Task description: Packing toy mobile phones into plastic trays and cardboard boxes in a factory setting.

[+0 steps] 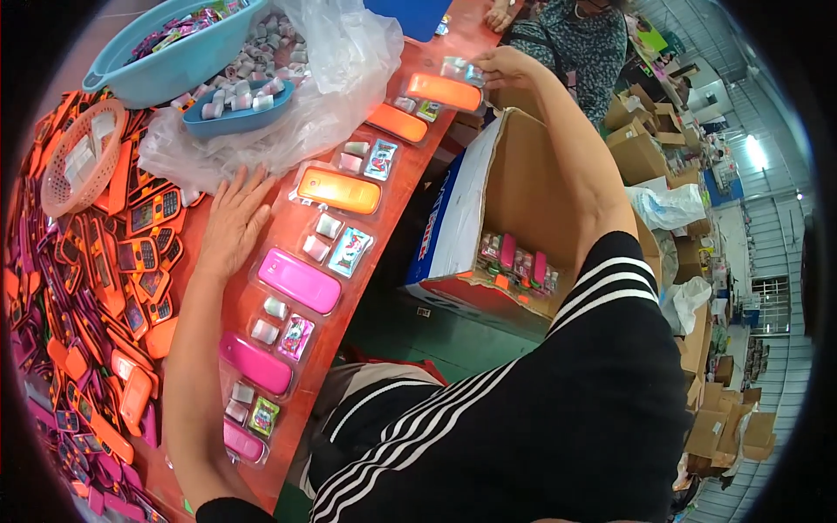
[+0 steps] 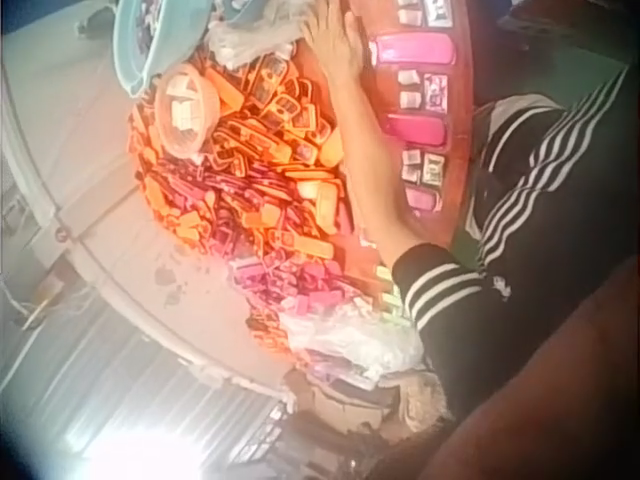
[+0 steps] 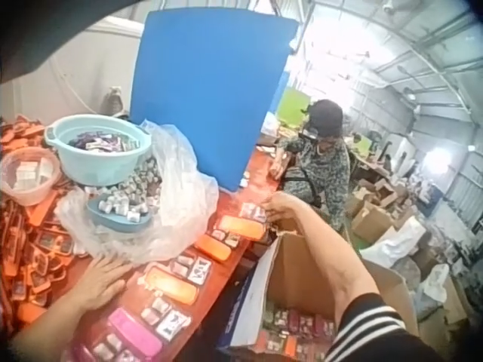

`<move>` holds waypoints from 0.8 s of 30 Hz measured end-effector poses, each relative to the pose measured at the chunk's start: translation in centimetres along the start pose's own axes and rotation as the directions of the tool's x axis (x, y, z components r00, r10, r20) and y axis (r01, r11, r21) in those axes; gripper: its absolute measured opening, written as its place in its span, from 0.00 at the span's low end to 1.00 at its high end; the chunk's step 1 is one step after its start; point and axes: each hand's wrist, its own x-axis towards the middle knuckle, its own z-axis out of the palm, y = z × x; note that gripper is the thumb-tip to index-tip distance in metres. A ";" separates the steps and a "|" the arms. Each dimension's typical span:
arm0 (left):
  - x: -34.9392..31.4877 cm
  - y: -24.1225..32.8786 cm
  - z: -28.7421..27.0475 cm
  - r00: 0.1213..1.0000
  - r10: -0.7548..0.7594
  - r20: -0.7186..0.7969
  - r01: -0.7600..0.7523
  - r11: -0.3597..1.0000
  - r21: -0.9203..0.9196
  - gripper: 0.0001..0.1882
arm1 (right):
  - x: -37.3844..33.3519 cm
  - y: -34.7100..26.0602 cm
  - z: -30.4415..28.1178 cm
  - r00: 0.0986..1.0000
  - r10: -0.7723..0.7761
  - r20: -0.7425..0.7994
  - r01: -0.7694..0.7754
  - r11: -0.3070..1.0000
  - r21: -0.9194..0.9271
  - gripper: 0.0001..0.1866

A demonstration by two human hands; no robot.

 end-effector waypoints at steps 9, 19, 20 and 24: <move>6.0 7.6 -3.4 0.850 0.340 -0.402 -0.383 0.923 -0.029 0.12 | -0.9 1.6 2.6 0.994 0.092 0.051 -0.093 0.995 0.022 0.08; 12.7 6.1 -3.7 0.989 -0.069 0.132 -0.048 0.695 0.718 0.23 | -1.9 0.8 5.4 0.993 0.121 -0.012 -0.119 0.986 0.119 0.08; 12.7 6.4 -3.8 0.986 -0.119 0.118 -0.018 0.626 0.780 0.27 | -2.1 0.8 5.6 0.993 0.116 -0.013 -0.114 0.987 0.112 0.08; 13.3 6.2 -2.6 0.979 -0.137 0.148 -0.042 0.580 0.814 0.30 | -1.4 1.3 5.8 0.994 0.106 -0.038 -0.105 0.994 0.040 0.14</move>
